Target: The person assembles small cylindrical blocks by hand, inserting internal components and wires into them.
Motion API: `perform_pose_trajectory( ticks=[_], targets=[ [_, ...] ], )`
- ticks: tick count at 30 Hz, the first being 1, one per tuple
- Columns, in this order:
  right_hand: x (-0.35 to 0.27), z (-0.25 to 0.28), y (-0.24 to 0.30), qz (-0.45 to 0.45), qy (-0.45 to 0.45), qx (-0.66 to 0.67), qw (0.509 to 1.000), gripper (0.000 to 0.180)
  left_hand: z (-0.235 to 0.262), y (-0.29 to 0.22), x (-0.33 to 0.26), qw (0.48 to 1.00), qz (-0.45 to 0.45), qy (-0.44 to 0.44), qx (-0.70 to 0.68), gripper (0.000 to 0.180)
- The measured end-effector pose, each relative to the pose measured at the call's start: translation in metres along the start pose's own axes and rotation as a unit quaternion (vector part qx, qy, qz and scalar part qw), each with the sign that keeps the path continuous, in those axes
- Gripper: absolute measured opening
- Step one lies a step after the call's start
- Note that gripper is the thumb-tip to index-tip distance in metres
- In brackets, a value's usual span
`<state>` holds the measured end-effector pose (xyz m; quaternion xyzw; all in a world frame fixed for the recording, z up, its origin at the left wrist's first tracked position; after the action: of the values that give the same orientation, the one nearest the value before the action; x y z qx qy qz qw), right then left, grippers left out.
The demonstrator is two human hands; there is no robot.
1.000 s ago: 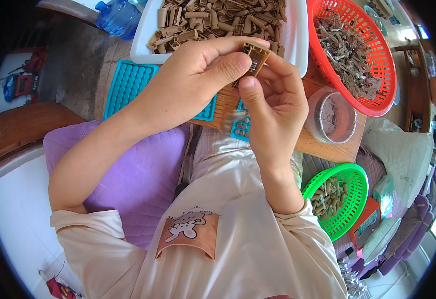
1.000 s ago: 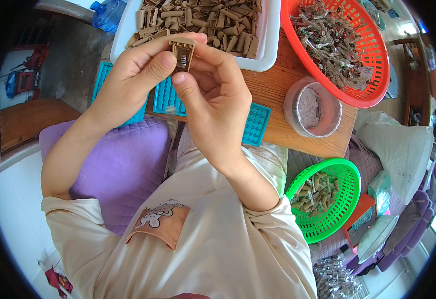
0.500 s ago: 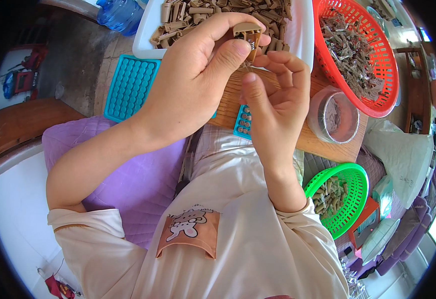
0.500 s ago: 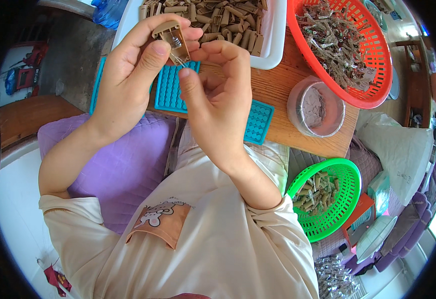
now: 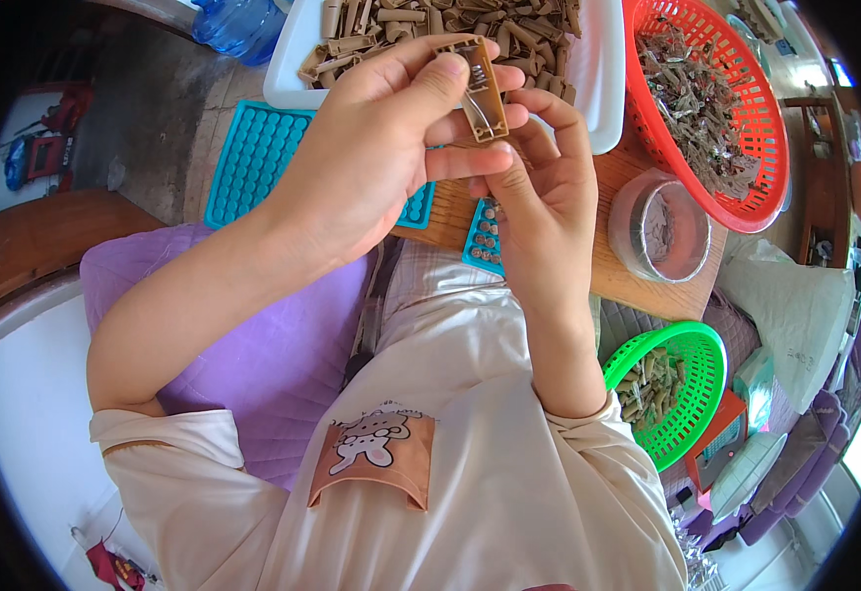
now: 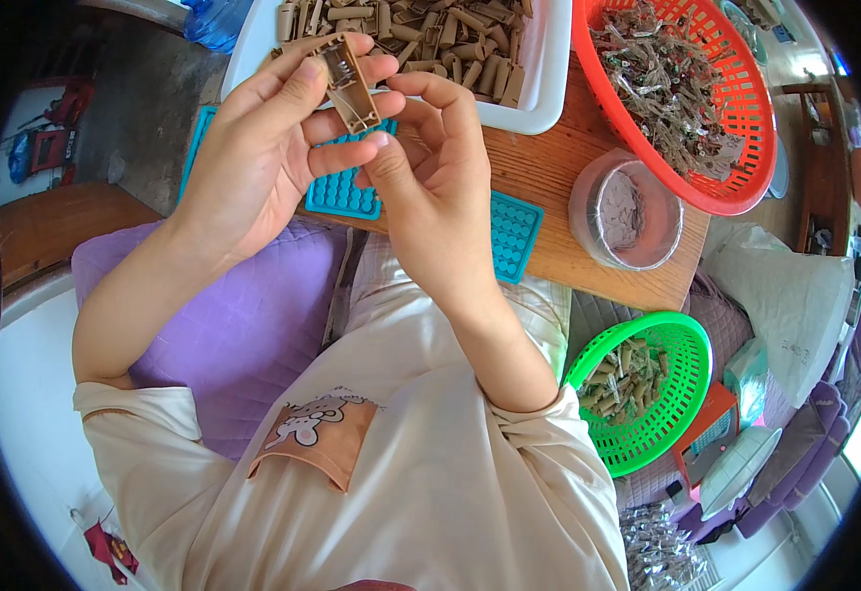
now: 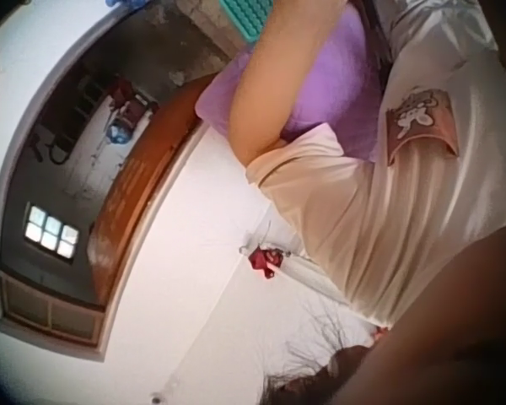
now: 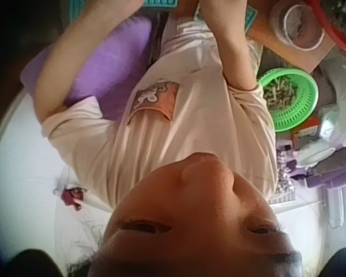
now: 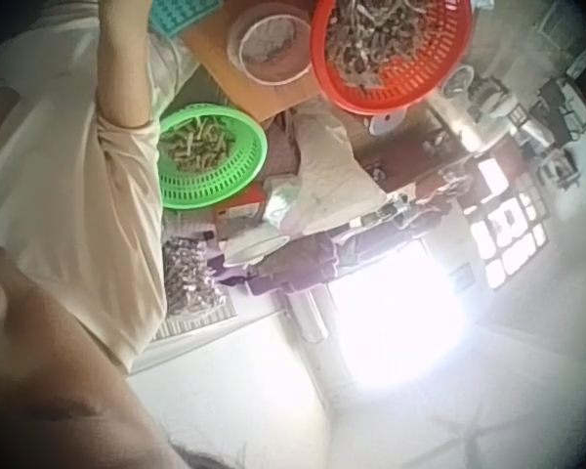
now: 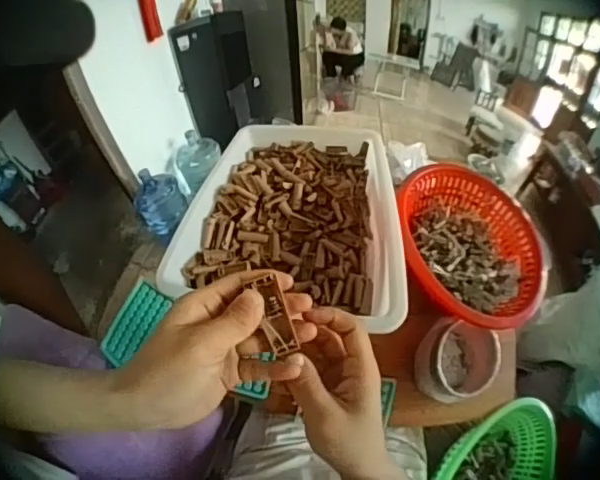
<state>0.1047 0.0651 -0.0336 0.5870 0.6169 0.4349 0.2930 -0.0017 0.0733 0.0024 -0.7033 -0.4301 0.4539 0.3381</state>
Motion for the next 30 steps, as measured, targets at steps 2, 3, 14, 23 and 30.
perform_pose_trajectory(
  ticks=[2, 3, 14, 23, 30],
  targets=[
    [0.0, 0.0, -0.002, -0.016, 0.015, 0.03, 0.999, 0.028, 0.003, 0.003, 0.003, 0.999, 0.021, 0.002, -0.049, 0.036],
    [0.001, 0.0, 0.0, -0.014, 0.009, 0.048, 0.999, 0.028, 0.003, 0.005, 0.005, 0.997, 0.036, 0.022, -0.072, 0.036],
    [-0.002, 0.008, 0.012, 0.019, -0.005, 0.011, 1.0, 0.041, -0.016, 0.002, -0.002, 0.996, 0.002, 0.082, 0.048, 0.037],
    [-0.008, 0.005, 0.015, 0.037, -0.047, -0.087, 0.994, 0.027, -0.023, 0.009, -0.02, 0.928, -0.104, 0.031, 0.357, 0.03],
    [0.003, 0.023, 0.004, -0.013, 0.1, -0.005, 0.995, 0.031, -0.017, 0.01, -0.011, 0.965, -0.081, 0.045, 0.247, 0.026]
  ],
)
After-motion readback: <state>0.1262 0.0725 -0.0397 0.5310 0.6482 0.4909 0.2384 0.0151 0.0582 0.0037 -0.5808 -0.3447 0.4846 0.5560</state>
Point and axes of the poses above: each hand's wrist, its own x-axis towards the middle knuckle, its own z-axis out of the back of the hand, y = z × x, the point moved 5 cm from there along x, towards the middle knuckle, and after that the axes turned 8 degrees about z, right-handed, at the moved point
